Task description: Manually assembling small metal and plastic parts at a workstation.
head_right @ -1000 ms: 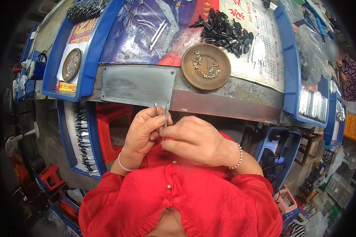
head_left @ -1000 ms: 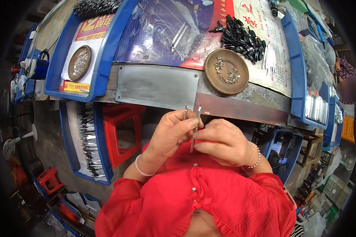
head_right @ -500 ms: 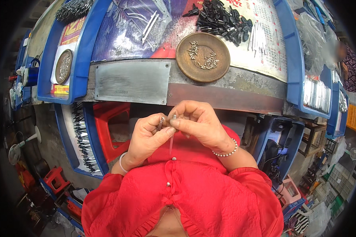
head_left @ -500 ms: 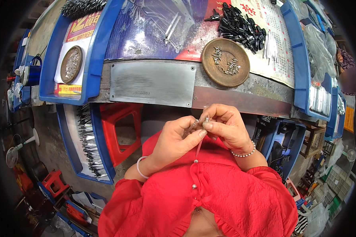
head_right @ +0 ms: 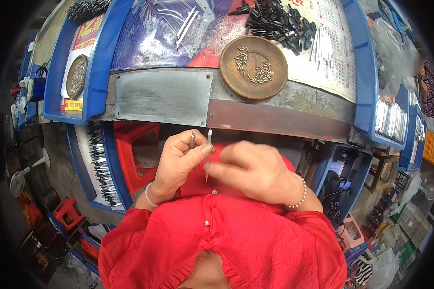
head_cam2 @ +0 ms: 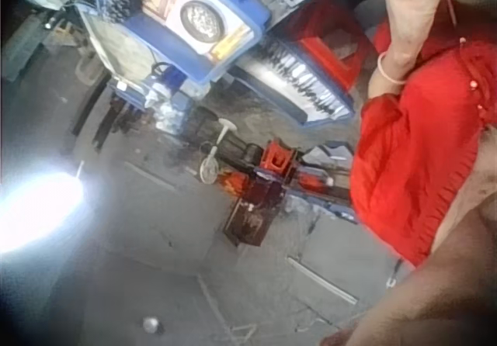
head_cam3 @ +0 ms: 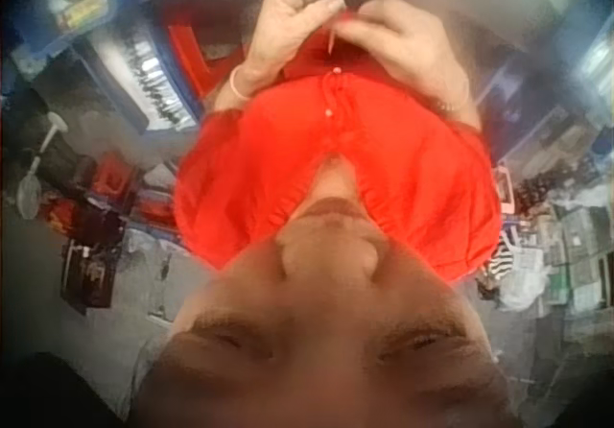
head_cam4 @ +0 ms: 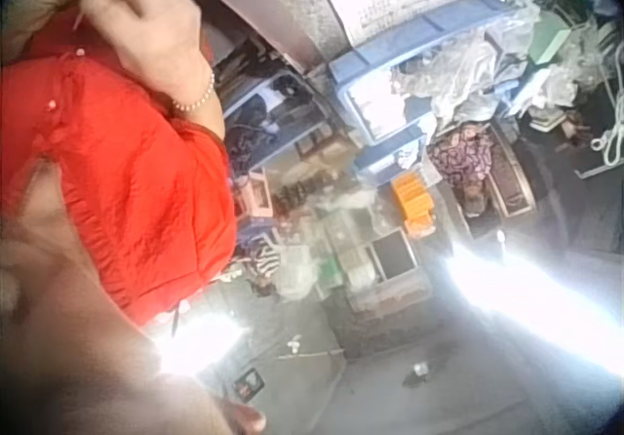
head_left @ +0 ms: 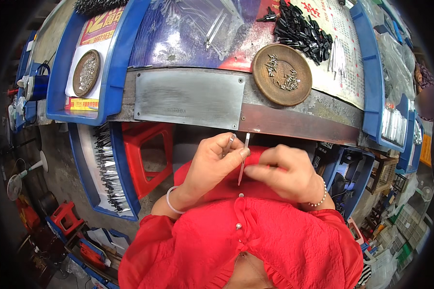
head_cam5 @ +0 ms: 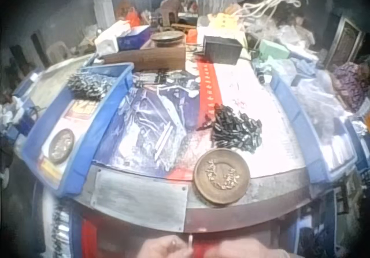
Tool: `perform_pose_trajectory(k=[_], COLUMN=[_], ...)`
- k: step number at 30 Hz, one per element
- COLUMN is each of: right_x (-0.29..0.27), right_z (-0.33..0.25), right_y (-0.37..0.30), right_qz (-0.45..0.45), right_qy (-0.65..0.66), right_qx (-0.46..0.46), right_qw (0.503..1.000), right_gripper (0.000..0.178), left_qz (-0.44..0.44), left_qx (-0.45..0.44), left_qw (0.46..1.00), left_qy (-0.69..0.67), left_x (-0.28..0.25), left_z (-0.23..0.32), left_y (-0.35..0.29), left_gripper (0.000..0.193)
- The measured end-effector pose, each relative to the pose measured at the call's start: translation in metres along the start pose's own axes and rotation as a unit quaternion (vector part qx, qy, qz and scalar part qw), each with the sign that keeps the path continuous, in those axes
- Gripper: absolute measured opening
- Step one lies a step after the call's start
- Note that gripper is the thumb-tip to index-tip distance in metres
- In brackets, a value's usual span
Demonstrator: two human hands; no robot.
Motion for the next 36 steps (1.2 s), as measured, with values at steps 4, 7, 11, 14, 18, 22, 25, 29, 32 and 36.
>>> perform_pose_trajectory(k=[4, 7, 11, 14, 18, 22, 25, 29, 32, 36], right_x=[0.027, 0.024, -0.008, -0.016, -0.005, 0.029, 0.036, 0.023, 0.008, 0.005], right_z=[-0.017, -0.025, -0.031, -0.009, 0.036, 0.058, 0.06, 0.064, 0.052, 0.048], right_y=[0.001, 0.003, 0.006, 0.004, -0.003, -0.02, -0.018, -0.014, -0.005, -0.007], right_qz=[-0.054, -0.02, 0.064, 0.096, 0.091, 0.099, 0.103, 0.156, 0.153, 0.174], right_qy=[-0.083, -0.097, -0.013, 0.079, 0.256, 0.485, 0.507, 0.398, 0.234, 0.198], right_qx=[-0.068, -0.119, -0.118, -0.044, 0.178, 0.284, 0.283, 0.264, 0.174, 0.168], right_qw=[0.993, 0.988, 0.991, 0.991, 0.946, 0.821, 0.808, 0.864, 0.944, 0.95], right_gripper=[0.028, 0.025, 0.024, 0.024, 0.015, 0.015, 0.014, 0.009, 0.01, 0.012], left_qz=[-0.001, 0.0, -0.035, -0.049, -0.031, -0.034, -0.023, 0.005, -0.005, 0.0], left_qx=[-0.008, -0.016, -0.014, -0.009, -0.002, 0.007, 0.02, 0.063, 0.068, 0.072], left_qw=[1.0, 1.0, 0.999, 0.998, 0.999, 0.998, 0.997, 0.995, 0.998, 0.996], left_qy=[-0.003, -0.016, -0.034, -0.024, -0.03, -0.042, -0.072, -0.071, 0.011, 0.047], left_x=[0.003, 0.005, 0.011, 0.012, 0.009, 0.01, 0.01, 0.006, 0.005, 0.008], left_z=[-0.007, -0.004, 0.005, 0.005, -0.001, 0.0, -0.001, 0.005, 0.006, 0.012], left_y=[0.002, 0.001, -0.004, -0.008, -0.009, -0.009, -0.009, -0.009, -0.011, -0.009], left_gripper=[0.01, 0.01, 0.011, 0.014, 0.019, 0.017, 0.014, 0.01, 0.007, 0.007])
Point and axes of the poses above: each hand's wrist, its own y-axis towards the middle knuckle, its own x-axis out of the palm, z = x × y, the point moved 10 cm from there along y, towards the middle knuckle, and after that the axes turned 2 degrees about -z, right-handed, at the moved point
